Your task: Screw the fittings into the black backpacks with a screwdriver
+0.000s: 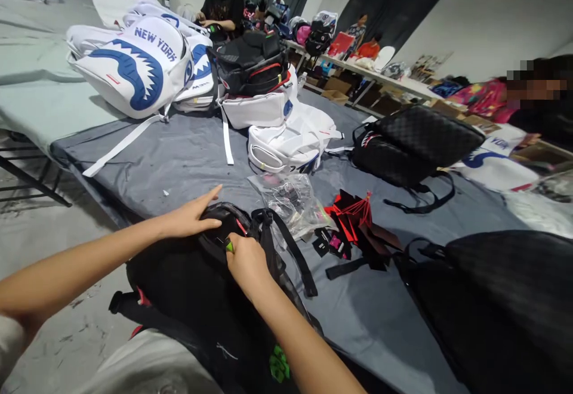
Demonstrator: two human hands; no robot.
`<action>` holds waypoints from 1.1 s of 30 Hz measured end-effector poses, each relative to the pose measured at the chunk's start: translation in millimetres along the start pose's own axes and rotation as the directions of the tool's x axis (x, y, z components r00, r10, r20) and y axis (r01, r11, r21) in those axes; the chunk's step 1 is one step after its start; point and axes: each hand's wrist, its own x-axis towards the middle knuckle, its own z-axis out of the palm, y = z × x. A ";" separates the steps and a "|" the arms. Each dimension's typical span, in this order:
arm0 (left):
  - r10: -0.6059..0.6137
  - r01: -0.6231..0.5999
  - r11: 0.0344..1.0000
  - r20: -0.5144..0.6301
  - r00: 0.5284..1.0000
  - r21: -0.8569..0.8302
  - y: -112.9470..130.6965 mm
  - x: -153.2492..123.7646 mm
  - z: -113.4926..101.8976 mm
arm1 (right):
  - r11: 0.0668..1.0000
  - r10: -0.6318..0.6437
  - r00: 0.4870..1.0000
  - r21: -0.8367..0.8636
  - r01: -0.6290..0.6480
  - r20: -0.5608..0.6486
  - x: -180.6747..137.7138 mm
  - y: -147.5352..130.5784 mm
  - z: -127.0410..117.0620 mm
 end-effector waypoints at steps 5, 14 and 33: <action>-0.135 0.157 0.978 -0.163 0.977 0.135 -20.1 -55.1 20.2 | 0.987 -0.048 0.999 -0.152 0.046 -0.009 -0.8 -13.6 1.1; -0.125 0.143 0.984 -0.164 0.978 0.102 -32.3 -49.3 30.2 | 0.975 -0.088 0.989 -0.191 0.110 0.118 21.1 -22.9 2.3; -0.040 0.064 0.984 -0.140 0.989 0.165 -40.7 -55.3 31.2 | 0.884 0.008 0.988 0.463 0.066 -0.156 52.0 -45.1 14.9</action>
